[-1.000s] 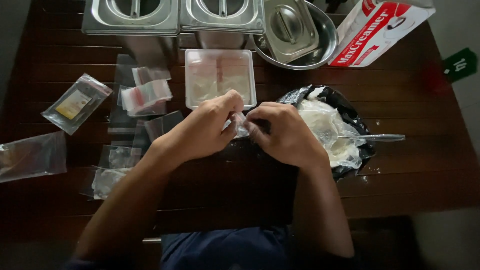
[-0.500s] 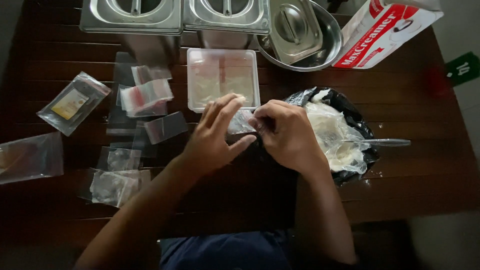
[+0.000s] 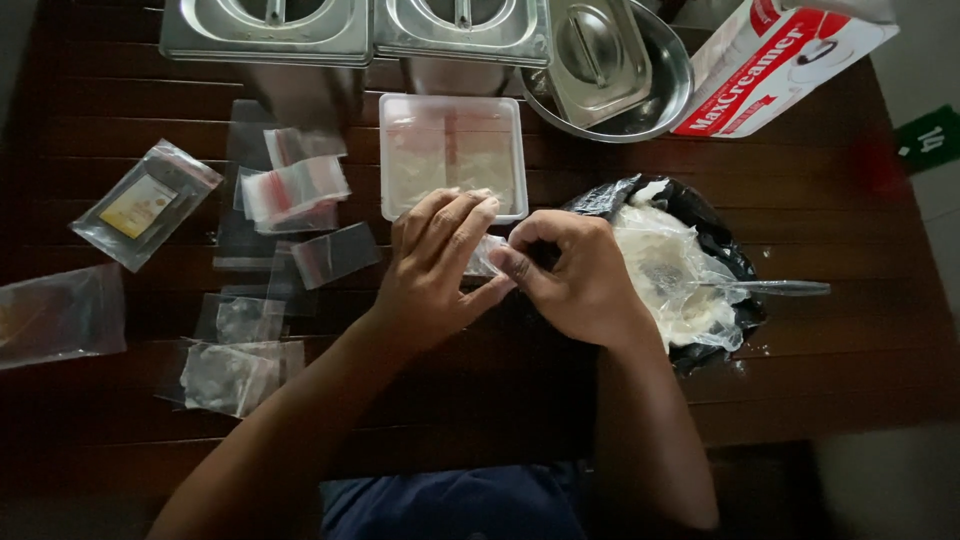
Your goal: Portioning a white creamy substance from a bowl into small plastic zip-lock bags using a spoon.
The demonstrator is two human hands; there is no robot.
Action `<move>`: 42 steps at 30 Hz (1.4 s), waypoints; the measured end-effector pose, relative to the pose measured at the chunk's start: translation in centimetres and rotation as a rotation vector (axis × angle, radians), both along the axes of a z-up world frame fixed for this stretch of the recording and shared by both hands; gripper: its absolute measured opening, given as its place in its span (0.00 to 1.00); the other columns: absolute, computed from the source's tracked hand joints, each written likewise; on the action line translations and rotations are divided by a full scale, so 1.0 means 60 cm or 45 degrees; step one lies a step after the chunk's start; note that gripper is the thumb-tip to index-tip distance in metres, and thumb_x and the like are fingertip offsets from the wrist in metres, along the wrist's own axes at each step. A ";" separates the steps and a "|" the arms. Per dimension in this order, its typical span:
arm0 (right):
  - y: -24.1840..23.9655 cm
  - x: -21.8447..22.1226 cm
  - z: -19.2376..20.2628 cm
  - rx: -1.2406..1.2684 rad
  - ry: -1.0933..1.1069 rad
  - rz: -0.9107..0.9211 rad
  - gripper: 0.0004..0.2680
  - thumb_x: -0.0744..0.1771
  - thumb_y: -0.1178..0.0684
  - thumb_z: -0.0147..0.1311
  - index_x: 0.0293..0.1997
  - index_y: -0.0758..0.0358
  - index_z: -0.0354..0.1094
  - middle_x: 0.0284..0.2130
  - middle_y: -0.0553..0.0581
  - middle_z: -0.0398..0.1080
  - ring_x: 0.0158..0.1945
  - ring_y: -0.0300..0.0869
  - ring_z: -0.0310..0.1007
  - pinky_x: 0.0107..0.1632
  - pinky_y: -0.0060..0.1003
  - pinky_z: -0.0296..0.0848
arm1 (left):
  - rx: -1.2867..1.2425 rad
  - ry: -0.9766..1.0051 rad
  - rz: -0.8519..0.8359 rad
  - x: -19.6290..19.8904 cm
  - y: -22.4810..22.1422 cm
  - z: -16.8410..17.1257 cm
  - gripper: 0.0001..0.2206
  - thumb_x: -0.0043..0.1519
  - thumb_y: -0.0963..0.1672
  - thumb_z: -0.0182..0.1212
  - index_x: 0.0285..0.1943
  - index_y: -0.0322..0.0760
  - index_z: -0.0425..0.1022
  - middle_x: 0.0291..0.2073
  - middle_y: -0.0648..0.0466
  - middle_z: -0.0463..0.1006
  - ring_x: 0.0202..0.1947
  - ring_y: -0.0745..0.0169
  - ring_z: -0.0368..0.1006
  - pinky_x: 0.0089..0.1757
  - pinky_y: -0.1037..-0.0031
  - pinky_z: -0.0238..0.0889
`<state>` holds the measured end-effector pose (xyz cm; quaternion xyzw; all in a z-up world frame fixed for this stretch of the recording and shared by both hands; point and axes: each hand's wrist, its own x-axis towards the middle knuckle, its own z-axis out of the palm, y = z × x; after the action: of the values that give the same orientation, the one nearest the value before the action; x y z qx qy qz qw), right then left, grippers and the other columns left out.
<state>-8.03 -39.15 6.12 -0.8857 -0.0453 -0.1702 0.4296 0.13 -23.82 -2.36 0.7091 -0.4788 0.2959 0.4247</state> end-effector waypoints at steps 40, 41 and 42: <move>-0.017 -0.006 -0.013 0.481 0.189 0.238 0.08 0.69 0.61 0.50 0.29 0.69 0.69 0.19 0.55 0.63 0.30 0.31 0.59 0.32 0.28 0.61 | -0.160 0.422 -0.647 0.002 0.021 0.041 0.24 0.60 0.47 0.68 0.60 0.29 0.68 0.38 0.40 0.73 0.36 0.37 0.74 0.37 0.54 0.69; -0.016 -0.007 -0.008 0.517 0.204 0.264 0.08 0.69 0.61 0.50 0.29 0.69 0.70 0.19 0.54 0.63 0.29 0.32 0.60 0.32 0.28 0.62 | -0.143 0.442 -0.656 0.000 0.022 0.042 0.24 0.59 0.47 0.69 0.61 0.30 0.68 0.38 0.41 0.73 0.36 0.38 0.74 0.37 0.56 0.69; -0.014 -0.008 -0.003 0.553 0.219 0.290 0.09 0.69 0.61 0.50 0.29 0.68 0.70 0.20 0.54 0.64 0.28 0.33 0.61 0.33 0.28 0.63 | -0.126 0.463 -0.666 -0.001 0.022 0.043 0.25 0.59 0.48 0.69 0.62 0.31 0.68 0.38 0.42 0.72 0.35 0.40 0.74 0.37 0.59 0.70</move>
<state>-8.48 -40.01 5.91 -0.7731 -0.0704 -0.0505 0.6284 0.09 -22.47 0.23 0.5817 -0.5461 0.0681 0.5990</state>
